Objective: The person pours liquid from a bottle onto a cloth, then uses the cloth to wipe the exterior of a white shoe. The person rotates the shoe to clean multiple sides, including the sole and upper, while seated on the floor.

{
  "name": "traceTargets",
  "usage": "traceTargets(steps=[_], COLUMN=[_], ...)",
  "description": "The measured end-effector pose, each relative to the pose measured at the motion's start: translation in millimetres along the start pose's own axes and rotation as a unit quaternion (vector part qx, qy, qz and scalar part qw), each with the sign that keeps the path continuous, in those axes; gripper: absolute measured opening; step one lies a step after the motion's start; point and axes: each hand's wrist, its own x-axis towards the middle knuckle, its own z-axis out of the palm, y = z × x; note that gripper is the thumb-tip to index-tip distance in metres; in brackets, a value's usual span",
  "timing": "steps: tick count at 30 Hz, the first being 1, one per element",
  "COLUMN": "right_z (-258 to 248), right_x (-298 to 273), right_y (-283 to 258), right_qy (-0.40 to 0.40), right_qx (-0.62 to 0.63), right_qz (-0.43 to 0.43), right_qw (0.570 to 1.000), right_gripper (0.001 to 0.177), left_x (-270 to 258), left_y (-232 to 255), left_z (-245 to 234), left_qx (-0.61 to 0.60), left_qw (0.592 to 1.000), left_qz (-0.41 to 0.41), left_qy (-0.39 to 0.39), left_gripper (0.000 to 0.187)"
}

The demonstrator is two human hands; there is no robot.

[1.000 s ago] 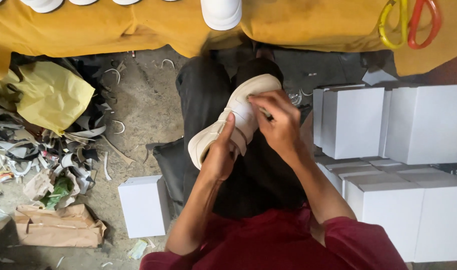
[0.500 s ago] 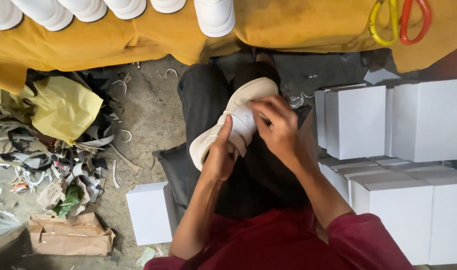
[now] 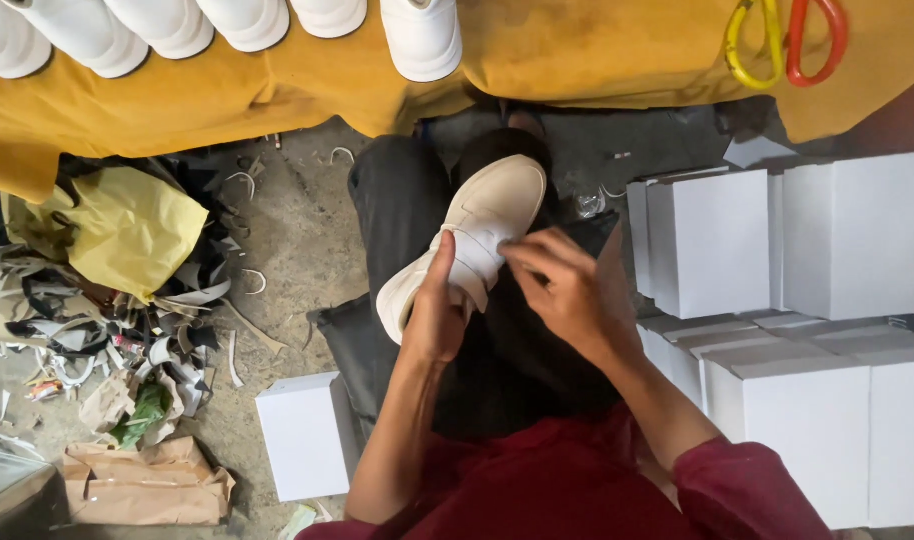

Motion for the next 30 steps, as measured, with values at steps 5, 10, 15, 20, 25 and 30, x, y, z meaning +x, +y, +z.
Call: traceTargets(steps=[5,10,15,20,25,30], right_z=[13.4,4.7,22.3,-0.5,11.6,17.7], right_x=[4.8,0.4,4.2,-0.3,-0.4,-26.3], right_y=[6.9,-3.6,25.6,10.7,22.7,26.8], right_qy=[0.049,0.02,0.047,0.024,0.042,0.018], right_qx=[-0.016,-0.024,-0.008,0.007,0.003,-0.032], right_qz=[-0.031,-0.044,-0.07,-0.063,-0.079,-0.093], right_qw=[0.998,0.999,0.996,0.998,0.996,0.995], right_gripper=[0.016,0.016,0.017,0.016,0.014,0.018], left_x=[-5.5,-5.0,-9.3,-20.5,-22.5,-19.7], left_y=[-4.7,-6.5,-2.9,-4.3,-10.7,-15.0], left_z=[0.7,-1.2,5.7,10.5,13.8,11.9], left_qx=[0.002,-0.022,-0.001,-0.015,-0.013,-0.032], left_qw=[1.0,1.0,1.0,0.999,0.999,0.998], left_qz=[-0.005,0.013,0.019,0.036,0.033,0.046], left_qy=[-0.006,0.011,-0.001,0.005,0.008,0.032], left_gripper=[0.132,0.128,0.132,0.127,0.126,0.12])
